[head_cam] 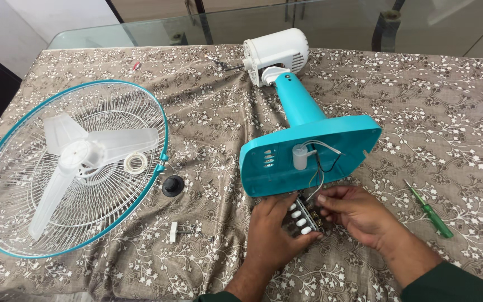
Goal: The person works on the internal wiring of a disassembled electric fan. They connect wires to a small switch module inside the fan base and secure it with a screwdriver. The fan blade and cage remain detached on the table.
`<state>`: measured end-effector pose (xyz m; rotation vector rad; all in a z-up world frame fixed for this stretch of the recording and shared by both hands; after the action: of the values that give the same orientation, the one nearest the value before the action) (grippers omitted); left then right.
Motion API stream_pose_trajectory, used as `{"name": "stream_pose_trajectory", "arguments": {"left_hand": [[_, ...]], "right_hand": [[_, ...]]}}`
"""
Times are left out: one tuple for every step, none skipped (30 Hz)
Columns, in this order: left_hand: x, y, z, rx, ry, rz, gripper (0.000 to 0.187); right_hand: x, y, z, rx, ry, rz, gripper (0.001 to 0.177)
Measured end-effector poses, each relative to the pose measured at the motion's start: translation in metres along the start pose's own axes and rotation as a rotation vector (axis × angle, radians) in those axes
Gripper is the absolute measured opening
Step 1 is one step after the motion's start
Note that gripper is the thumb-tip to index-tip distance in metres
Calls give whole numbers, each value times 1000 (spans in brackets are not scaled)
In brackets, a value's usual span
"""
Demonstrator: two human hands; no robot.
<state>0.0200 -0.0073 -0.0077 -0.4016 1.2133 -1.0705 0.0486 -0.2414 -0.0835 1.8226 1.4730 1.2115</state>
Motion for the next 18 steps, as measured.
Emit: {"name": "stream_pose_trajectory", "arguments": {"left_hand": [[0,0,0,0,3,-4,90],[0,0,0,-2,3,-8,90],[0,1,0,-3,4,-12,91],[0,1,0,2,2,-8,90],[0,1,0,7,1,-5,90],[0,1,1,15,0,-4,90],[0,1,1,15,1,-2,90],[0,1,1,16,3,0,90],[0,0,2,16,4,3,91],[1,0,2,7,10,-1,90],[1,0,1,-2,17,-4,90],[0,0,2,-11,23,-6,90],[0,1,2,-16,30,-7,90],[0,1,2,-21,37,-7,90],[0,1,2,-27,43,-8,91],[0,1,2,-29,44,-6,91],[0,1,2,-31,44,-5,91],[0,1,2,-33,45,-3,91]], "right_hand": [[-1,-2,2,2,-10,2,20],[-3,-2,3,6,-19,1,20],[-5,-3,4,9,-28,1,20],[-5,-4,5,24,-27,7,20],[-5,-4,5,40,-25,12,20],[-5,-3,5,53,-26,18,21],[-4,-1,4,52,-28,12,22],[-3,0,3,51,-30,7,23],[-1,1,2,50,-32,1,24],[0,2,1,53,-39,-11,24],[2,3,0,56,-46,-23,24],[3,4,-1,57,-53,-34,24],[4,5,-2,61,-51,-34,24],[5,6,-2,64,-50,-34,24],[5,7,-2,67,-48,-35,24],[5,7,-2,69,-50,-47,23],[5,7,-2,72,-51,-60,22],[5,6,-1,74,-53,-71,21]]}}
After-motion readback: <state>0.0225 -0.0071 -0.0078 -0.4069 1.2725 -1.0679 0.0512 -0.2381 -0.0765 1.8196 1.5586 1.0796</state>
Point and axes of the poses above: each hand's wrist, its own z-axis towards the middle knuckle, its own x-axis out of the palm, y = z × x, the point moved 2 cm from there along z, towards the middle knuckle, and after that the axes turned 4 degrees about -z, right-handed, at the moved point
